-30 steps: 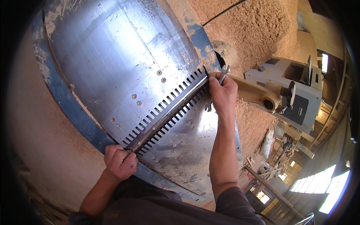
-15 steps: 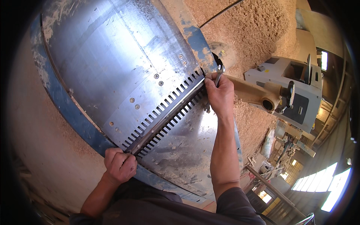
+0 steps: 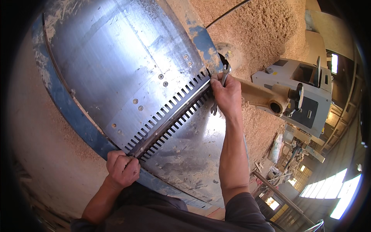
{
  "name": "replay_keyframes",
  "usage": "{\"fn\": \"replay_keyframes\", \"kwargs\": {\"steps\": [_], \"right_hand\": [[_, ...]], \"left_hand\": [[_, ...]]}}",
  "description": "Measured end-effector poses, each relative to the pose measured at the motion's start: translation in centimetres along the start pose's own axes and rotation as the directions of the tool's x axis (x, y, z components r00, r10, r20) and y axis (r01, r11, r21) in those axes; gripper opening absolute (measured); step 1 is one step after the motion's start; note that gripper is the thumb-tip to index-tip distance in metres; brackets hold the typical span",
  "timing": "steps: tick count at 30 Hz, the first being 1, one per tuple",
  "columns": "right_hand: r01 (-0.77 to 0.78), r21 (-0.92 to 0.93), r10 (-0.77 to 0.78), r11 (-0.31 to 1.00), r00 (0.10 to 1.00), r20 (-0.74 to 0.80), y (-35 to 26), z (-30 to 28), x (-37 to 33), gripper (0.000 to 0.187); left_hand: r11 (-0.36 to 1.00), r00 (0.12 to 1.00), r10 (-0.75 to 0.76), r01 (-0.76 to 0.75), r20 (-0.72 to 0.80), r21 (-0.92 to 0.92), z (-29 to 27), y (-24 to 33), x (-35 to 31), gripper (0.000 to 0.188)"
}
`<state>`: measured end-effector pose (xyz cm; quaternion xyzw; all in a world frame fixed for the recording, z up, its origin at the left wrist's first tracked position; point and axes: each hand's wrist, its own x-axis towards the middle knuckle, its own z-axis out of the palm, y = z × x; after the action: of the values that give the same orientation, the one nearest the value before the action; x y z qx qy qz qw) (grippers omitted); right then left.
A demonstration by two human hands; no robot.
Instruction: The person uses a wrench to tighten bolts on a metal machine component, likely a jointer or planer. They then place a thin wooden strip into the machine's slot and continue to adjust the bolts with the wrench.
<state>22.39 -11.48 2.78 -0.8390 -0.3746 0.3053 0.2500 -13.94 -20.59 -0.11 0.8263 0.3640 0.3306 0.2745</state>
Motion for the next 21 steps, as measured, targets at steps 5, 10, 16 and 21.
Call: {"fn": "replay_keyframes", "kwargs": {"steps": [5, 10, 16, 21], "right_hand": [[0.008, 0.017, -0.008, 1.000, 1.000, 0.004, 0.1, 0.0, -0.1, 0.011], [0.127, -0.062, -0.127, 0.990, 0.992, 0.001, 1.9, 0.1, 0.9, 0.018], [0.025, -0.001, -0.025, 1.000, 0.999, 0.046, 1.1, -0.9, 0.4, 0.011], [0.038, 0.059, -0.044, 0.998, 0.995, 0.095, 2.0, -0.6, 1.0, 0.012]], "left_hand": [[1.000, 0.999, 0.009, -0.009, -0.031, 0.004, 0.1, 0.0, 0.0, 0.026], [0.998, 0.998, 0.036, -0.033, -0.059, 0.051, 0.1, -0.3, -0.6, 0.022], [0.998, 0.994, 0.058, -0.060, -0.097, -0.019, 0.6, -1.0, -0.9, 0.027], [0.999, 0.993, 0.044, -0.044, -0.110, 0.006, 0.4, -0.8, -1.1, 0.028]]}}
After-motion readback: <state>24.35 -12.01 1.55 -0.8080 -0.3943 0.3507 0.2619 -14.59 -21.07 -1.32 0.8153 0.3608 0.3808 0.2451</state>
